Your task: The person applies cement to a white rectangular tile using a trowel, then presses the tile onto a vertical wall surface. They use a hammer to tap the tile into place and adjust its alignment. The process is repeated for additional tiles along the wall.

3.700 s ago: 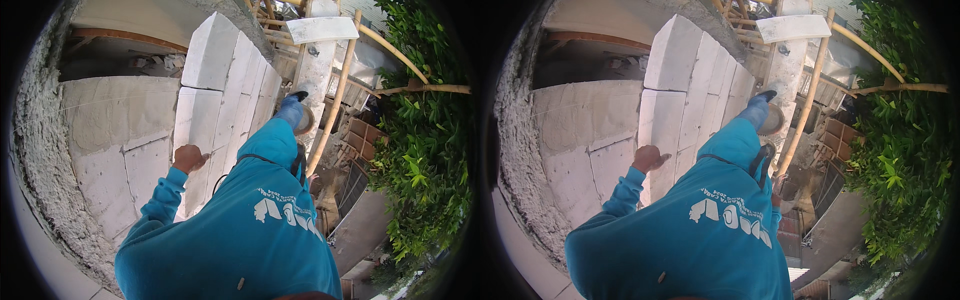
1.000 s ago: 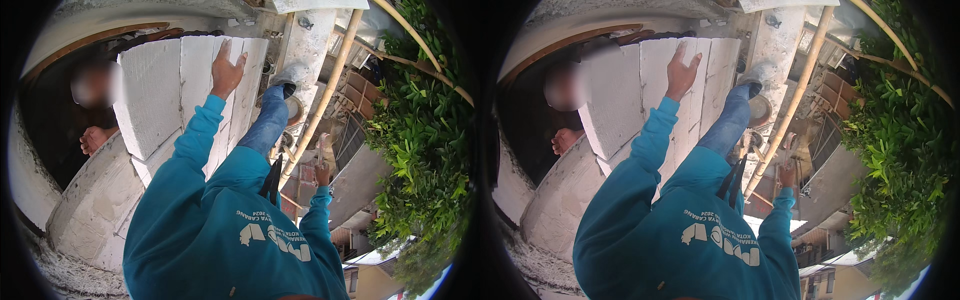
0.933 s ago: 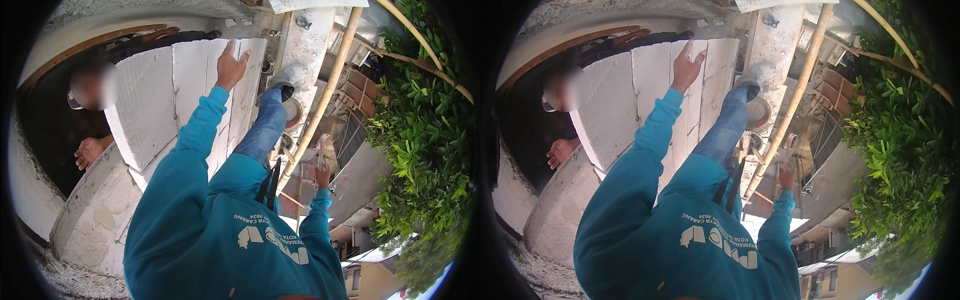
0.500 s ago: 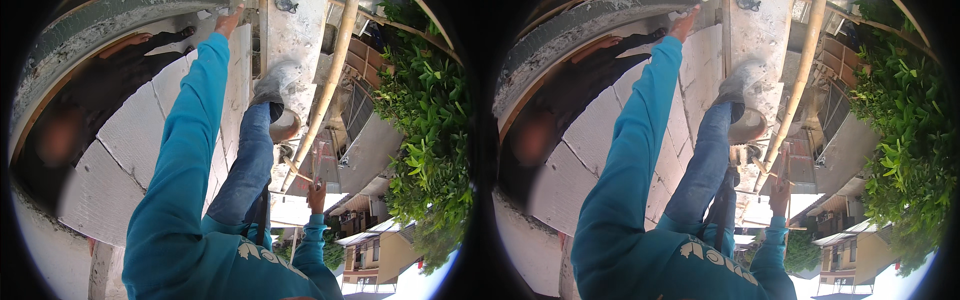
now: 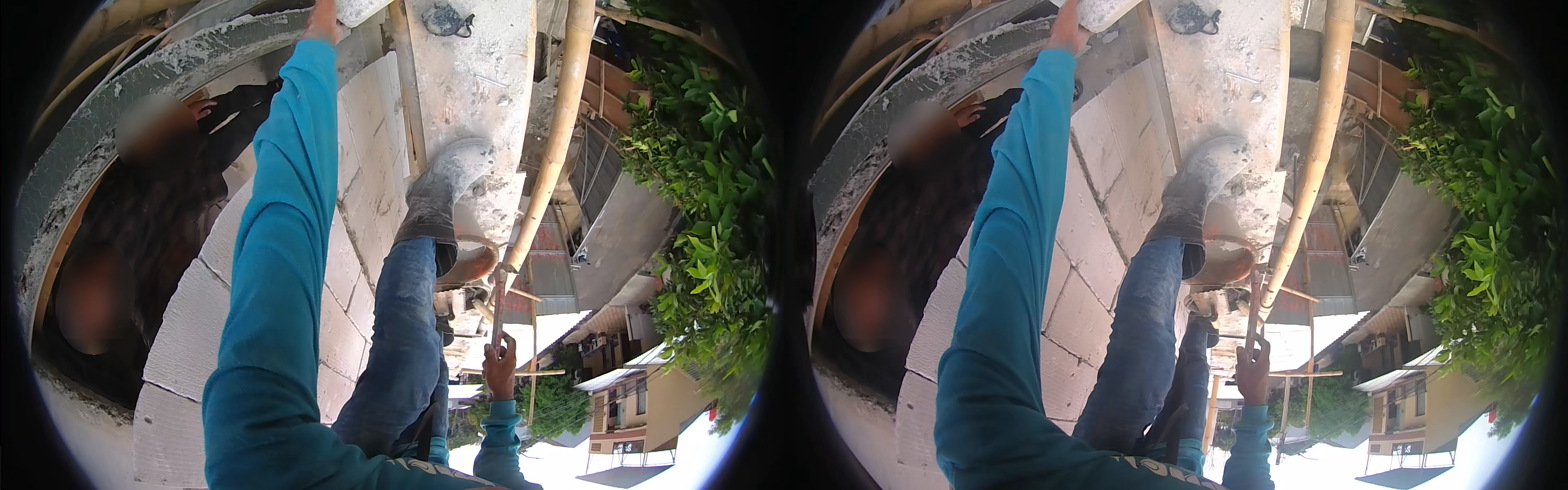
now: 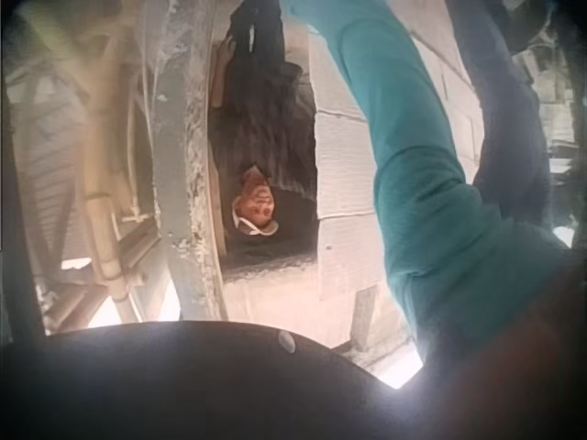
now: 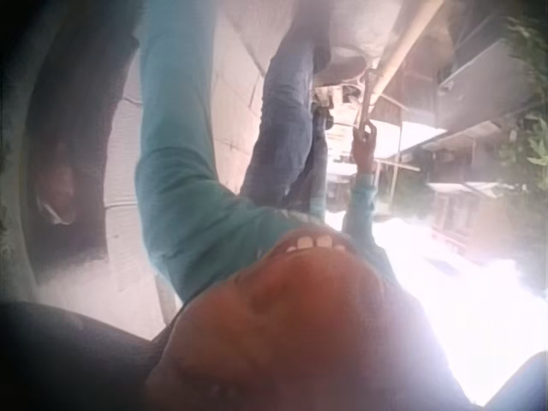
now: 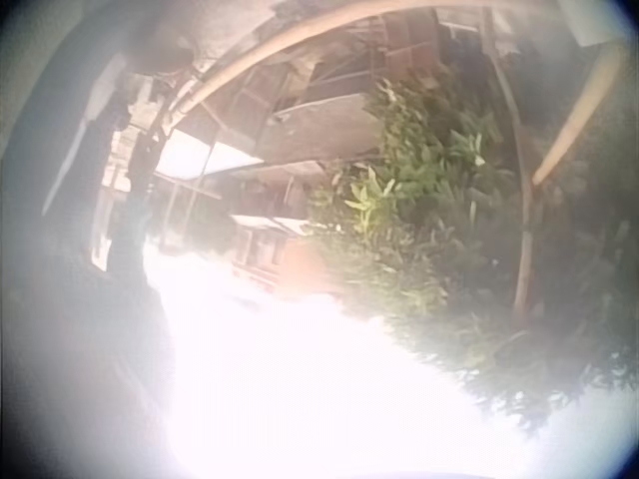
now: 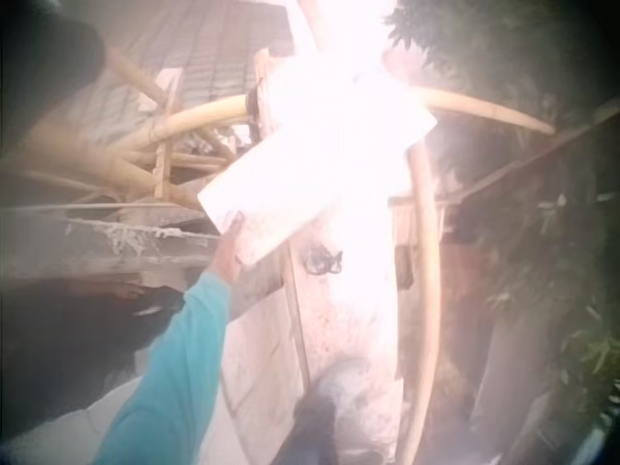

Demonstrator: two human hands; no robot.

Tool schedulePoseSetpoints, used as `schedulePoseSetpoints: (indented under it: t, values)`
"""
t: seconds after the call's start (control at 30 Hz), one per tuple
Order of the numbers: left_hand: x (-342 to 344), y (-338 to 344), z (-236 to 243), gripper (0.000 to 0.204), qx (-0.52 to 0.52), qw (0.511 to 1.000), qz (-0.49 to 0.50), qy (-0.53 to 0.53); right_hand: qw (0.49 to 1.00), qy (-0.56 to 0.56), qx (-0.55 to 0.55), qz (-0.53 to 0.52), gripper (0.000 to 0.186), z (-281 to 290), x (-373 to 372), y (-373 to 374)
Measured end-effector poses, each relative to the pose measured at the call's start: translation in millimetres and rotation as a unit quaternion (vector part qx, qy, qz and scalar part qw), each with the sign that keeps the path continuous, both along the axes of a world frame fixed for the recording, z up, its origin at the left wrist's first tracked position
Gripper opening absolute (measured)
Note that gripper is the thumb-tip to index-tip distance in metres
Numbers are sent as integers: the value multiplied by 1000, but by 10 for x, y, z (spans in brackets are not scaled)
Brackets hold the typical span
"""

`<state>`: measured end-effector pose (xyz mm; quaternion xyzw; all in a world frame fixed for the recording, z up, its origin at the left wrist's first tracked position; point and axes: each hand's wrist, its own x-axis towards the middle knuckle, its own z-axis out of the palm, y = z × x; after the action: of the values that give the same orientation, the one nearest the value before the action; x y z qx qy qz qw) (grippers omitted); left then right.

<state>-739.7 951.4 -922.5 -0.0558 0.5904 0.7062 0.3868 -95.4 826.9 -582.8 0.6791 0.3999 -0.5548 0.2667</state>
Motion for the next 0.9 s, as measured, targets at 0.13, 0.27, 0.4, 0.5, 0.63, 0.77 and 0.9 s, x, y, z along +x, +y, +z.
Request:
schedulePoseSetpoints:
  t: [0.13, 0.27, 0.4, 0.5, 0.63, 0.77, 0.9]
  values:
    - [-11, 42, -21, 46, 42, 999, 5, -8, 999, -8, -4, -42, 47, -71, -103, 45]
    - [-28, 24, 158, 55, 1, 999, -17, -31, 995, -20, 1, -97, 49, -43, -218, 181]
    - [-116, 83, 597, 85, -162, 983, -84, 18, 999, -2, 26, -38, 47, 84, -304, 318]
    - [-29, 217, 1020, 82, -198, 977, -76, 22, 996, 22, 79, -29, 50, 208, -284, 307]
    - [202, 613, 1445, 69, -98, 993, 61, -10, 990, 38, 132, 7, 52, 448, -128, 165]
    - [331, 992, 1837, 65, -64, 994, 84, -12, 981, 23, 191, 17, 50, 872, 37, -22]
    - [477, 1661, 2518, 72, -194, 971, 100, 99, 982, -18, 189, -11, 49, 1390, 255, -197]
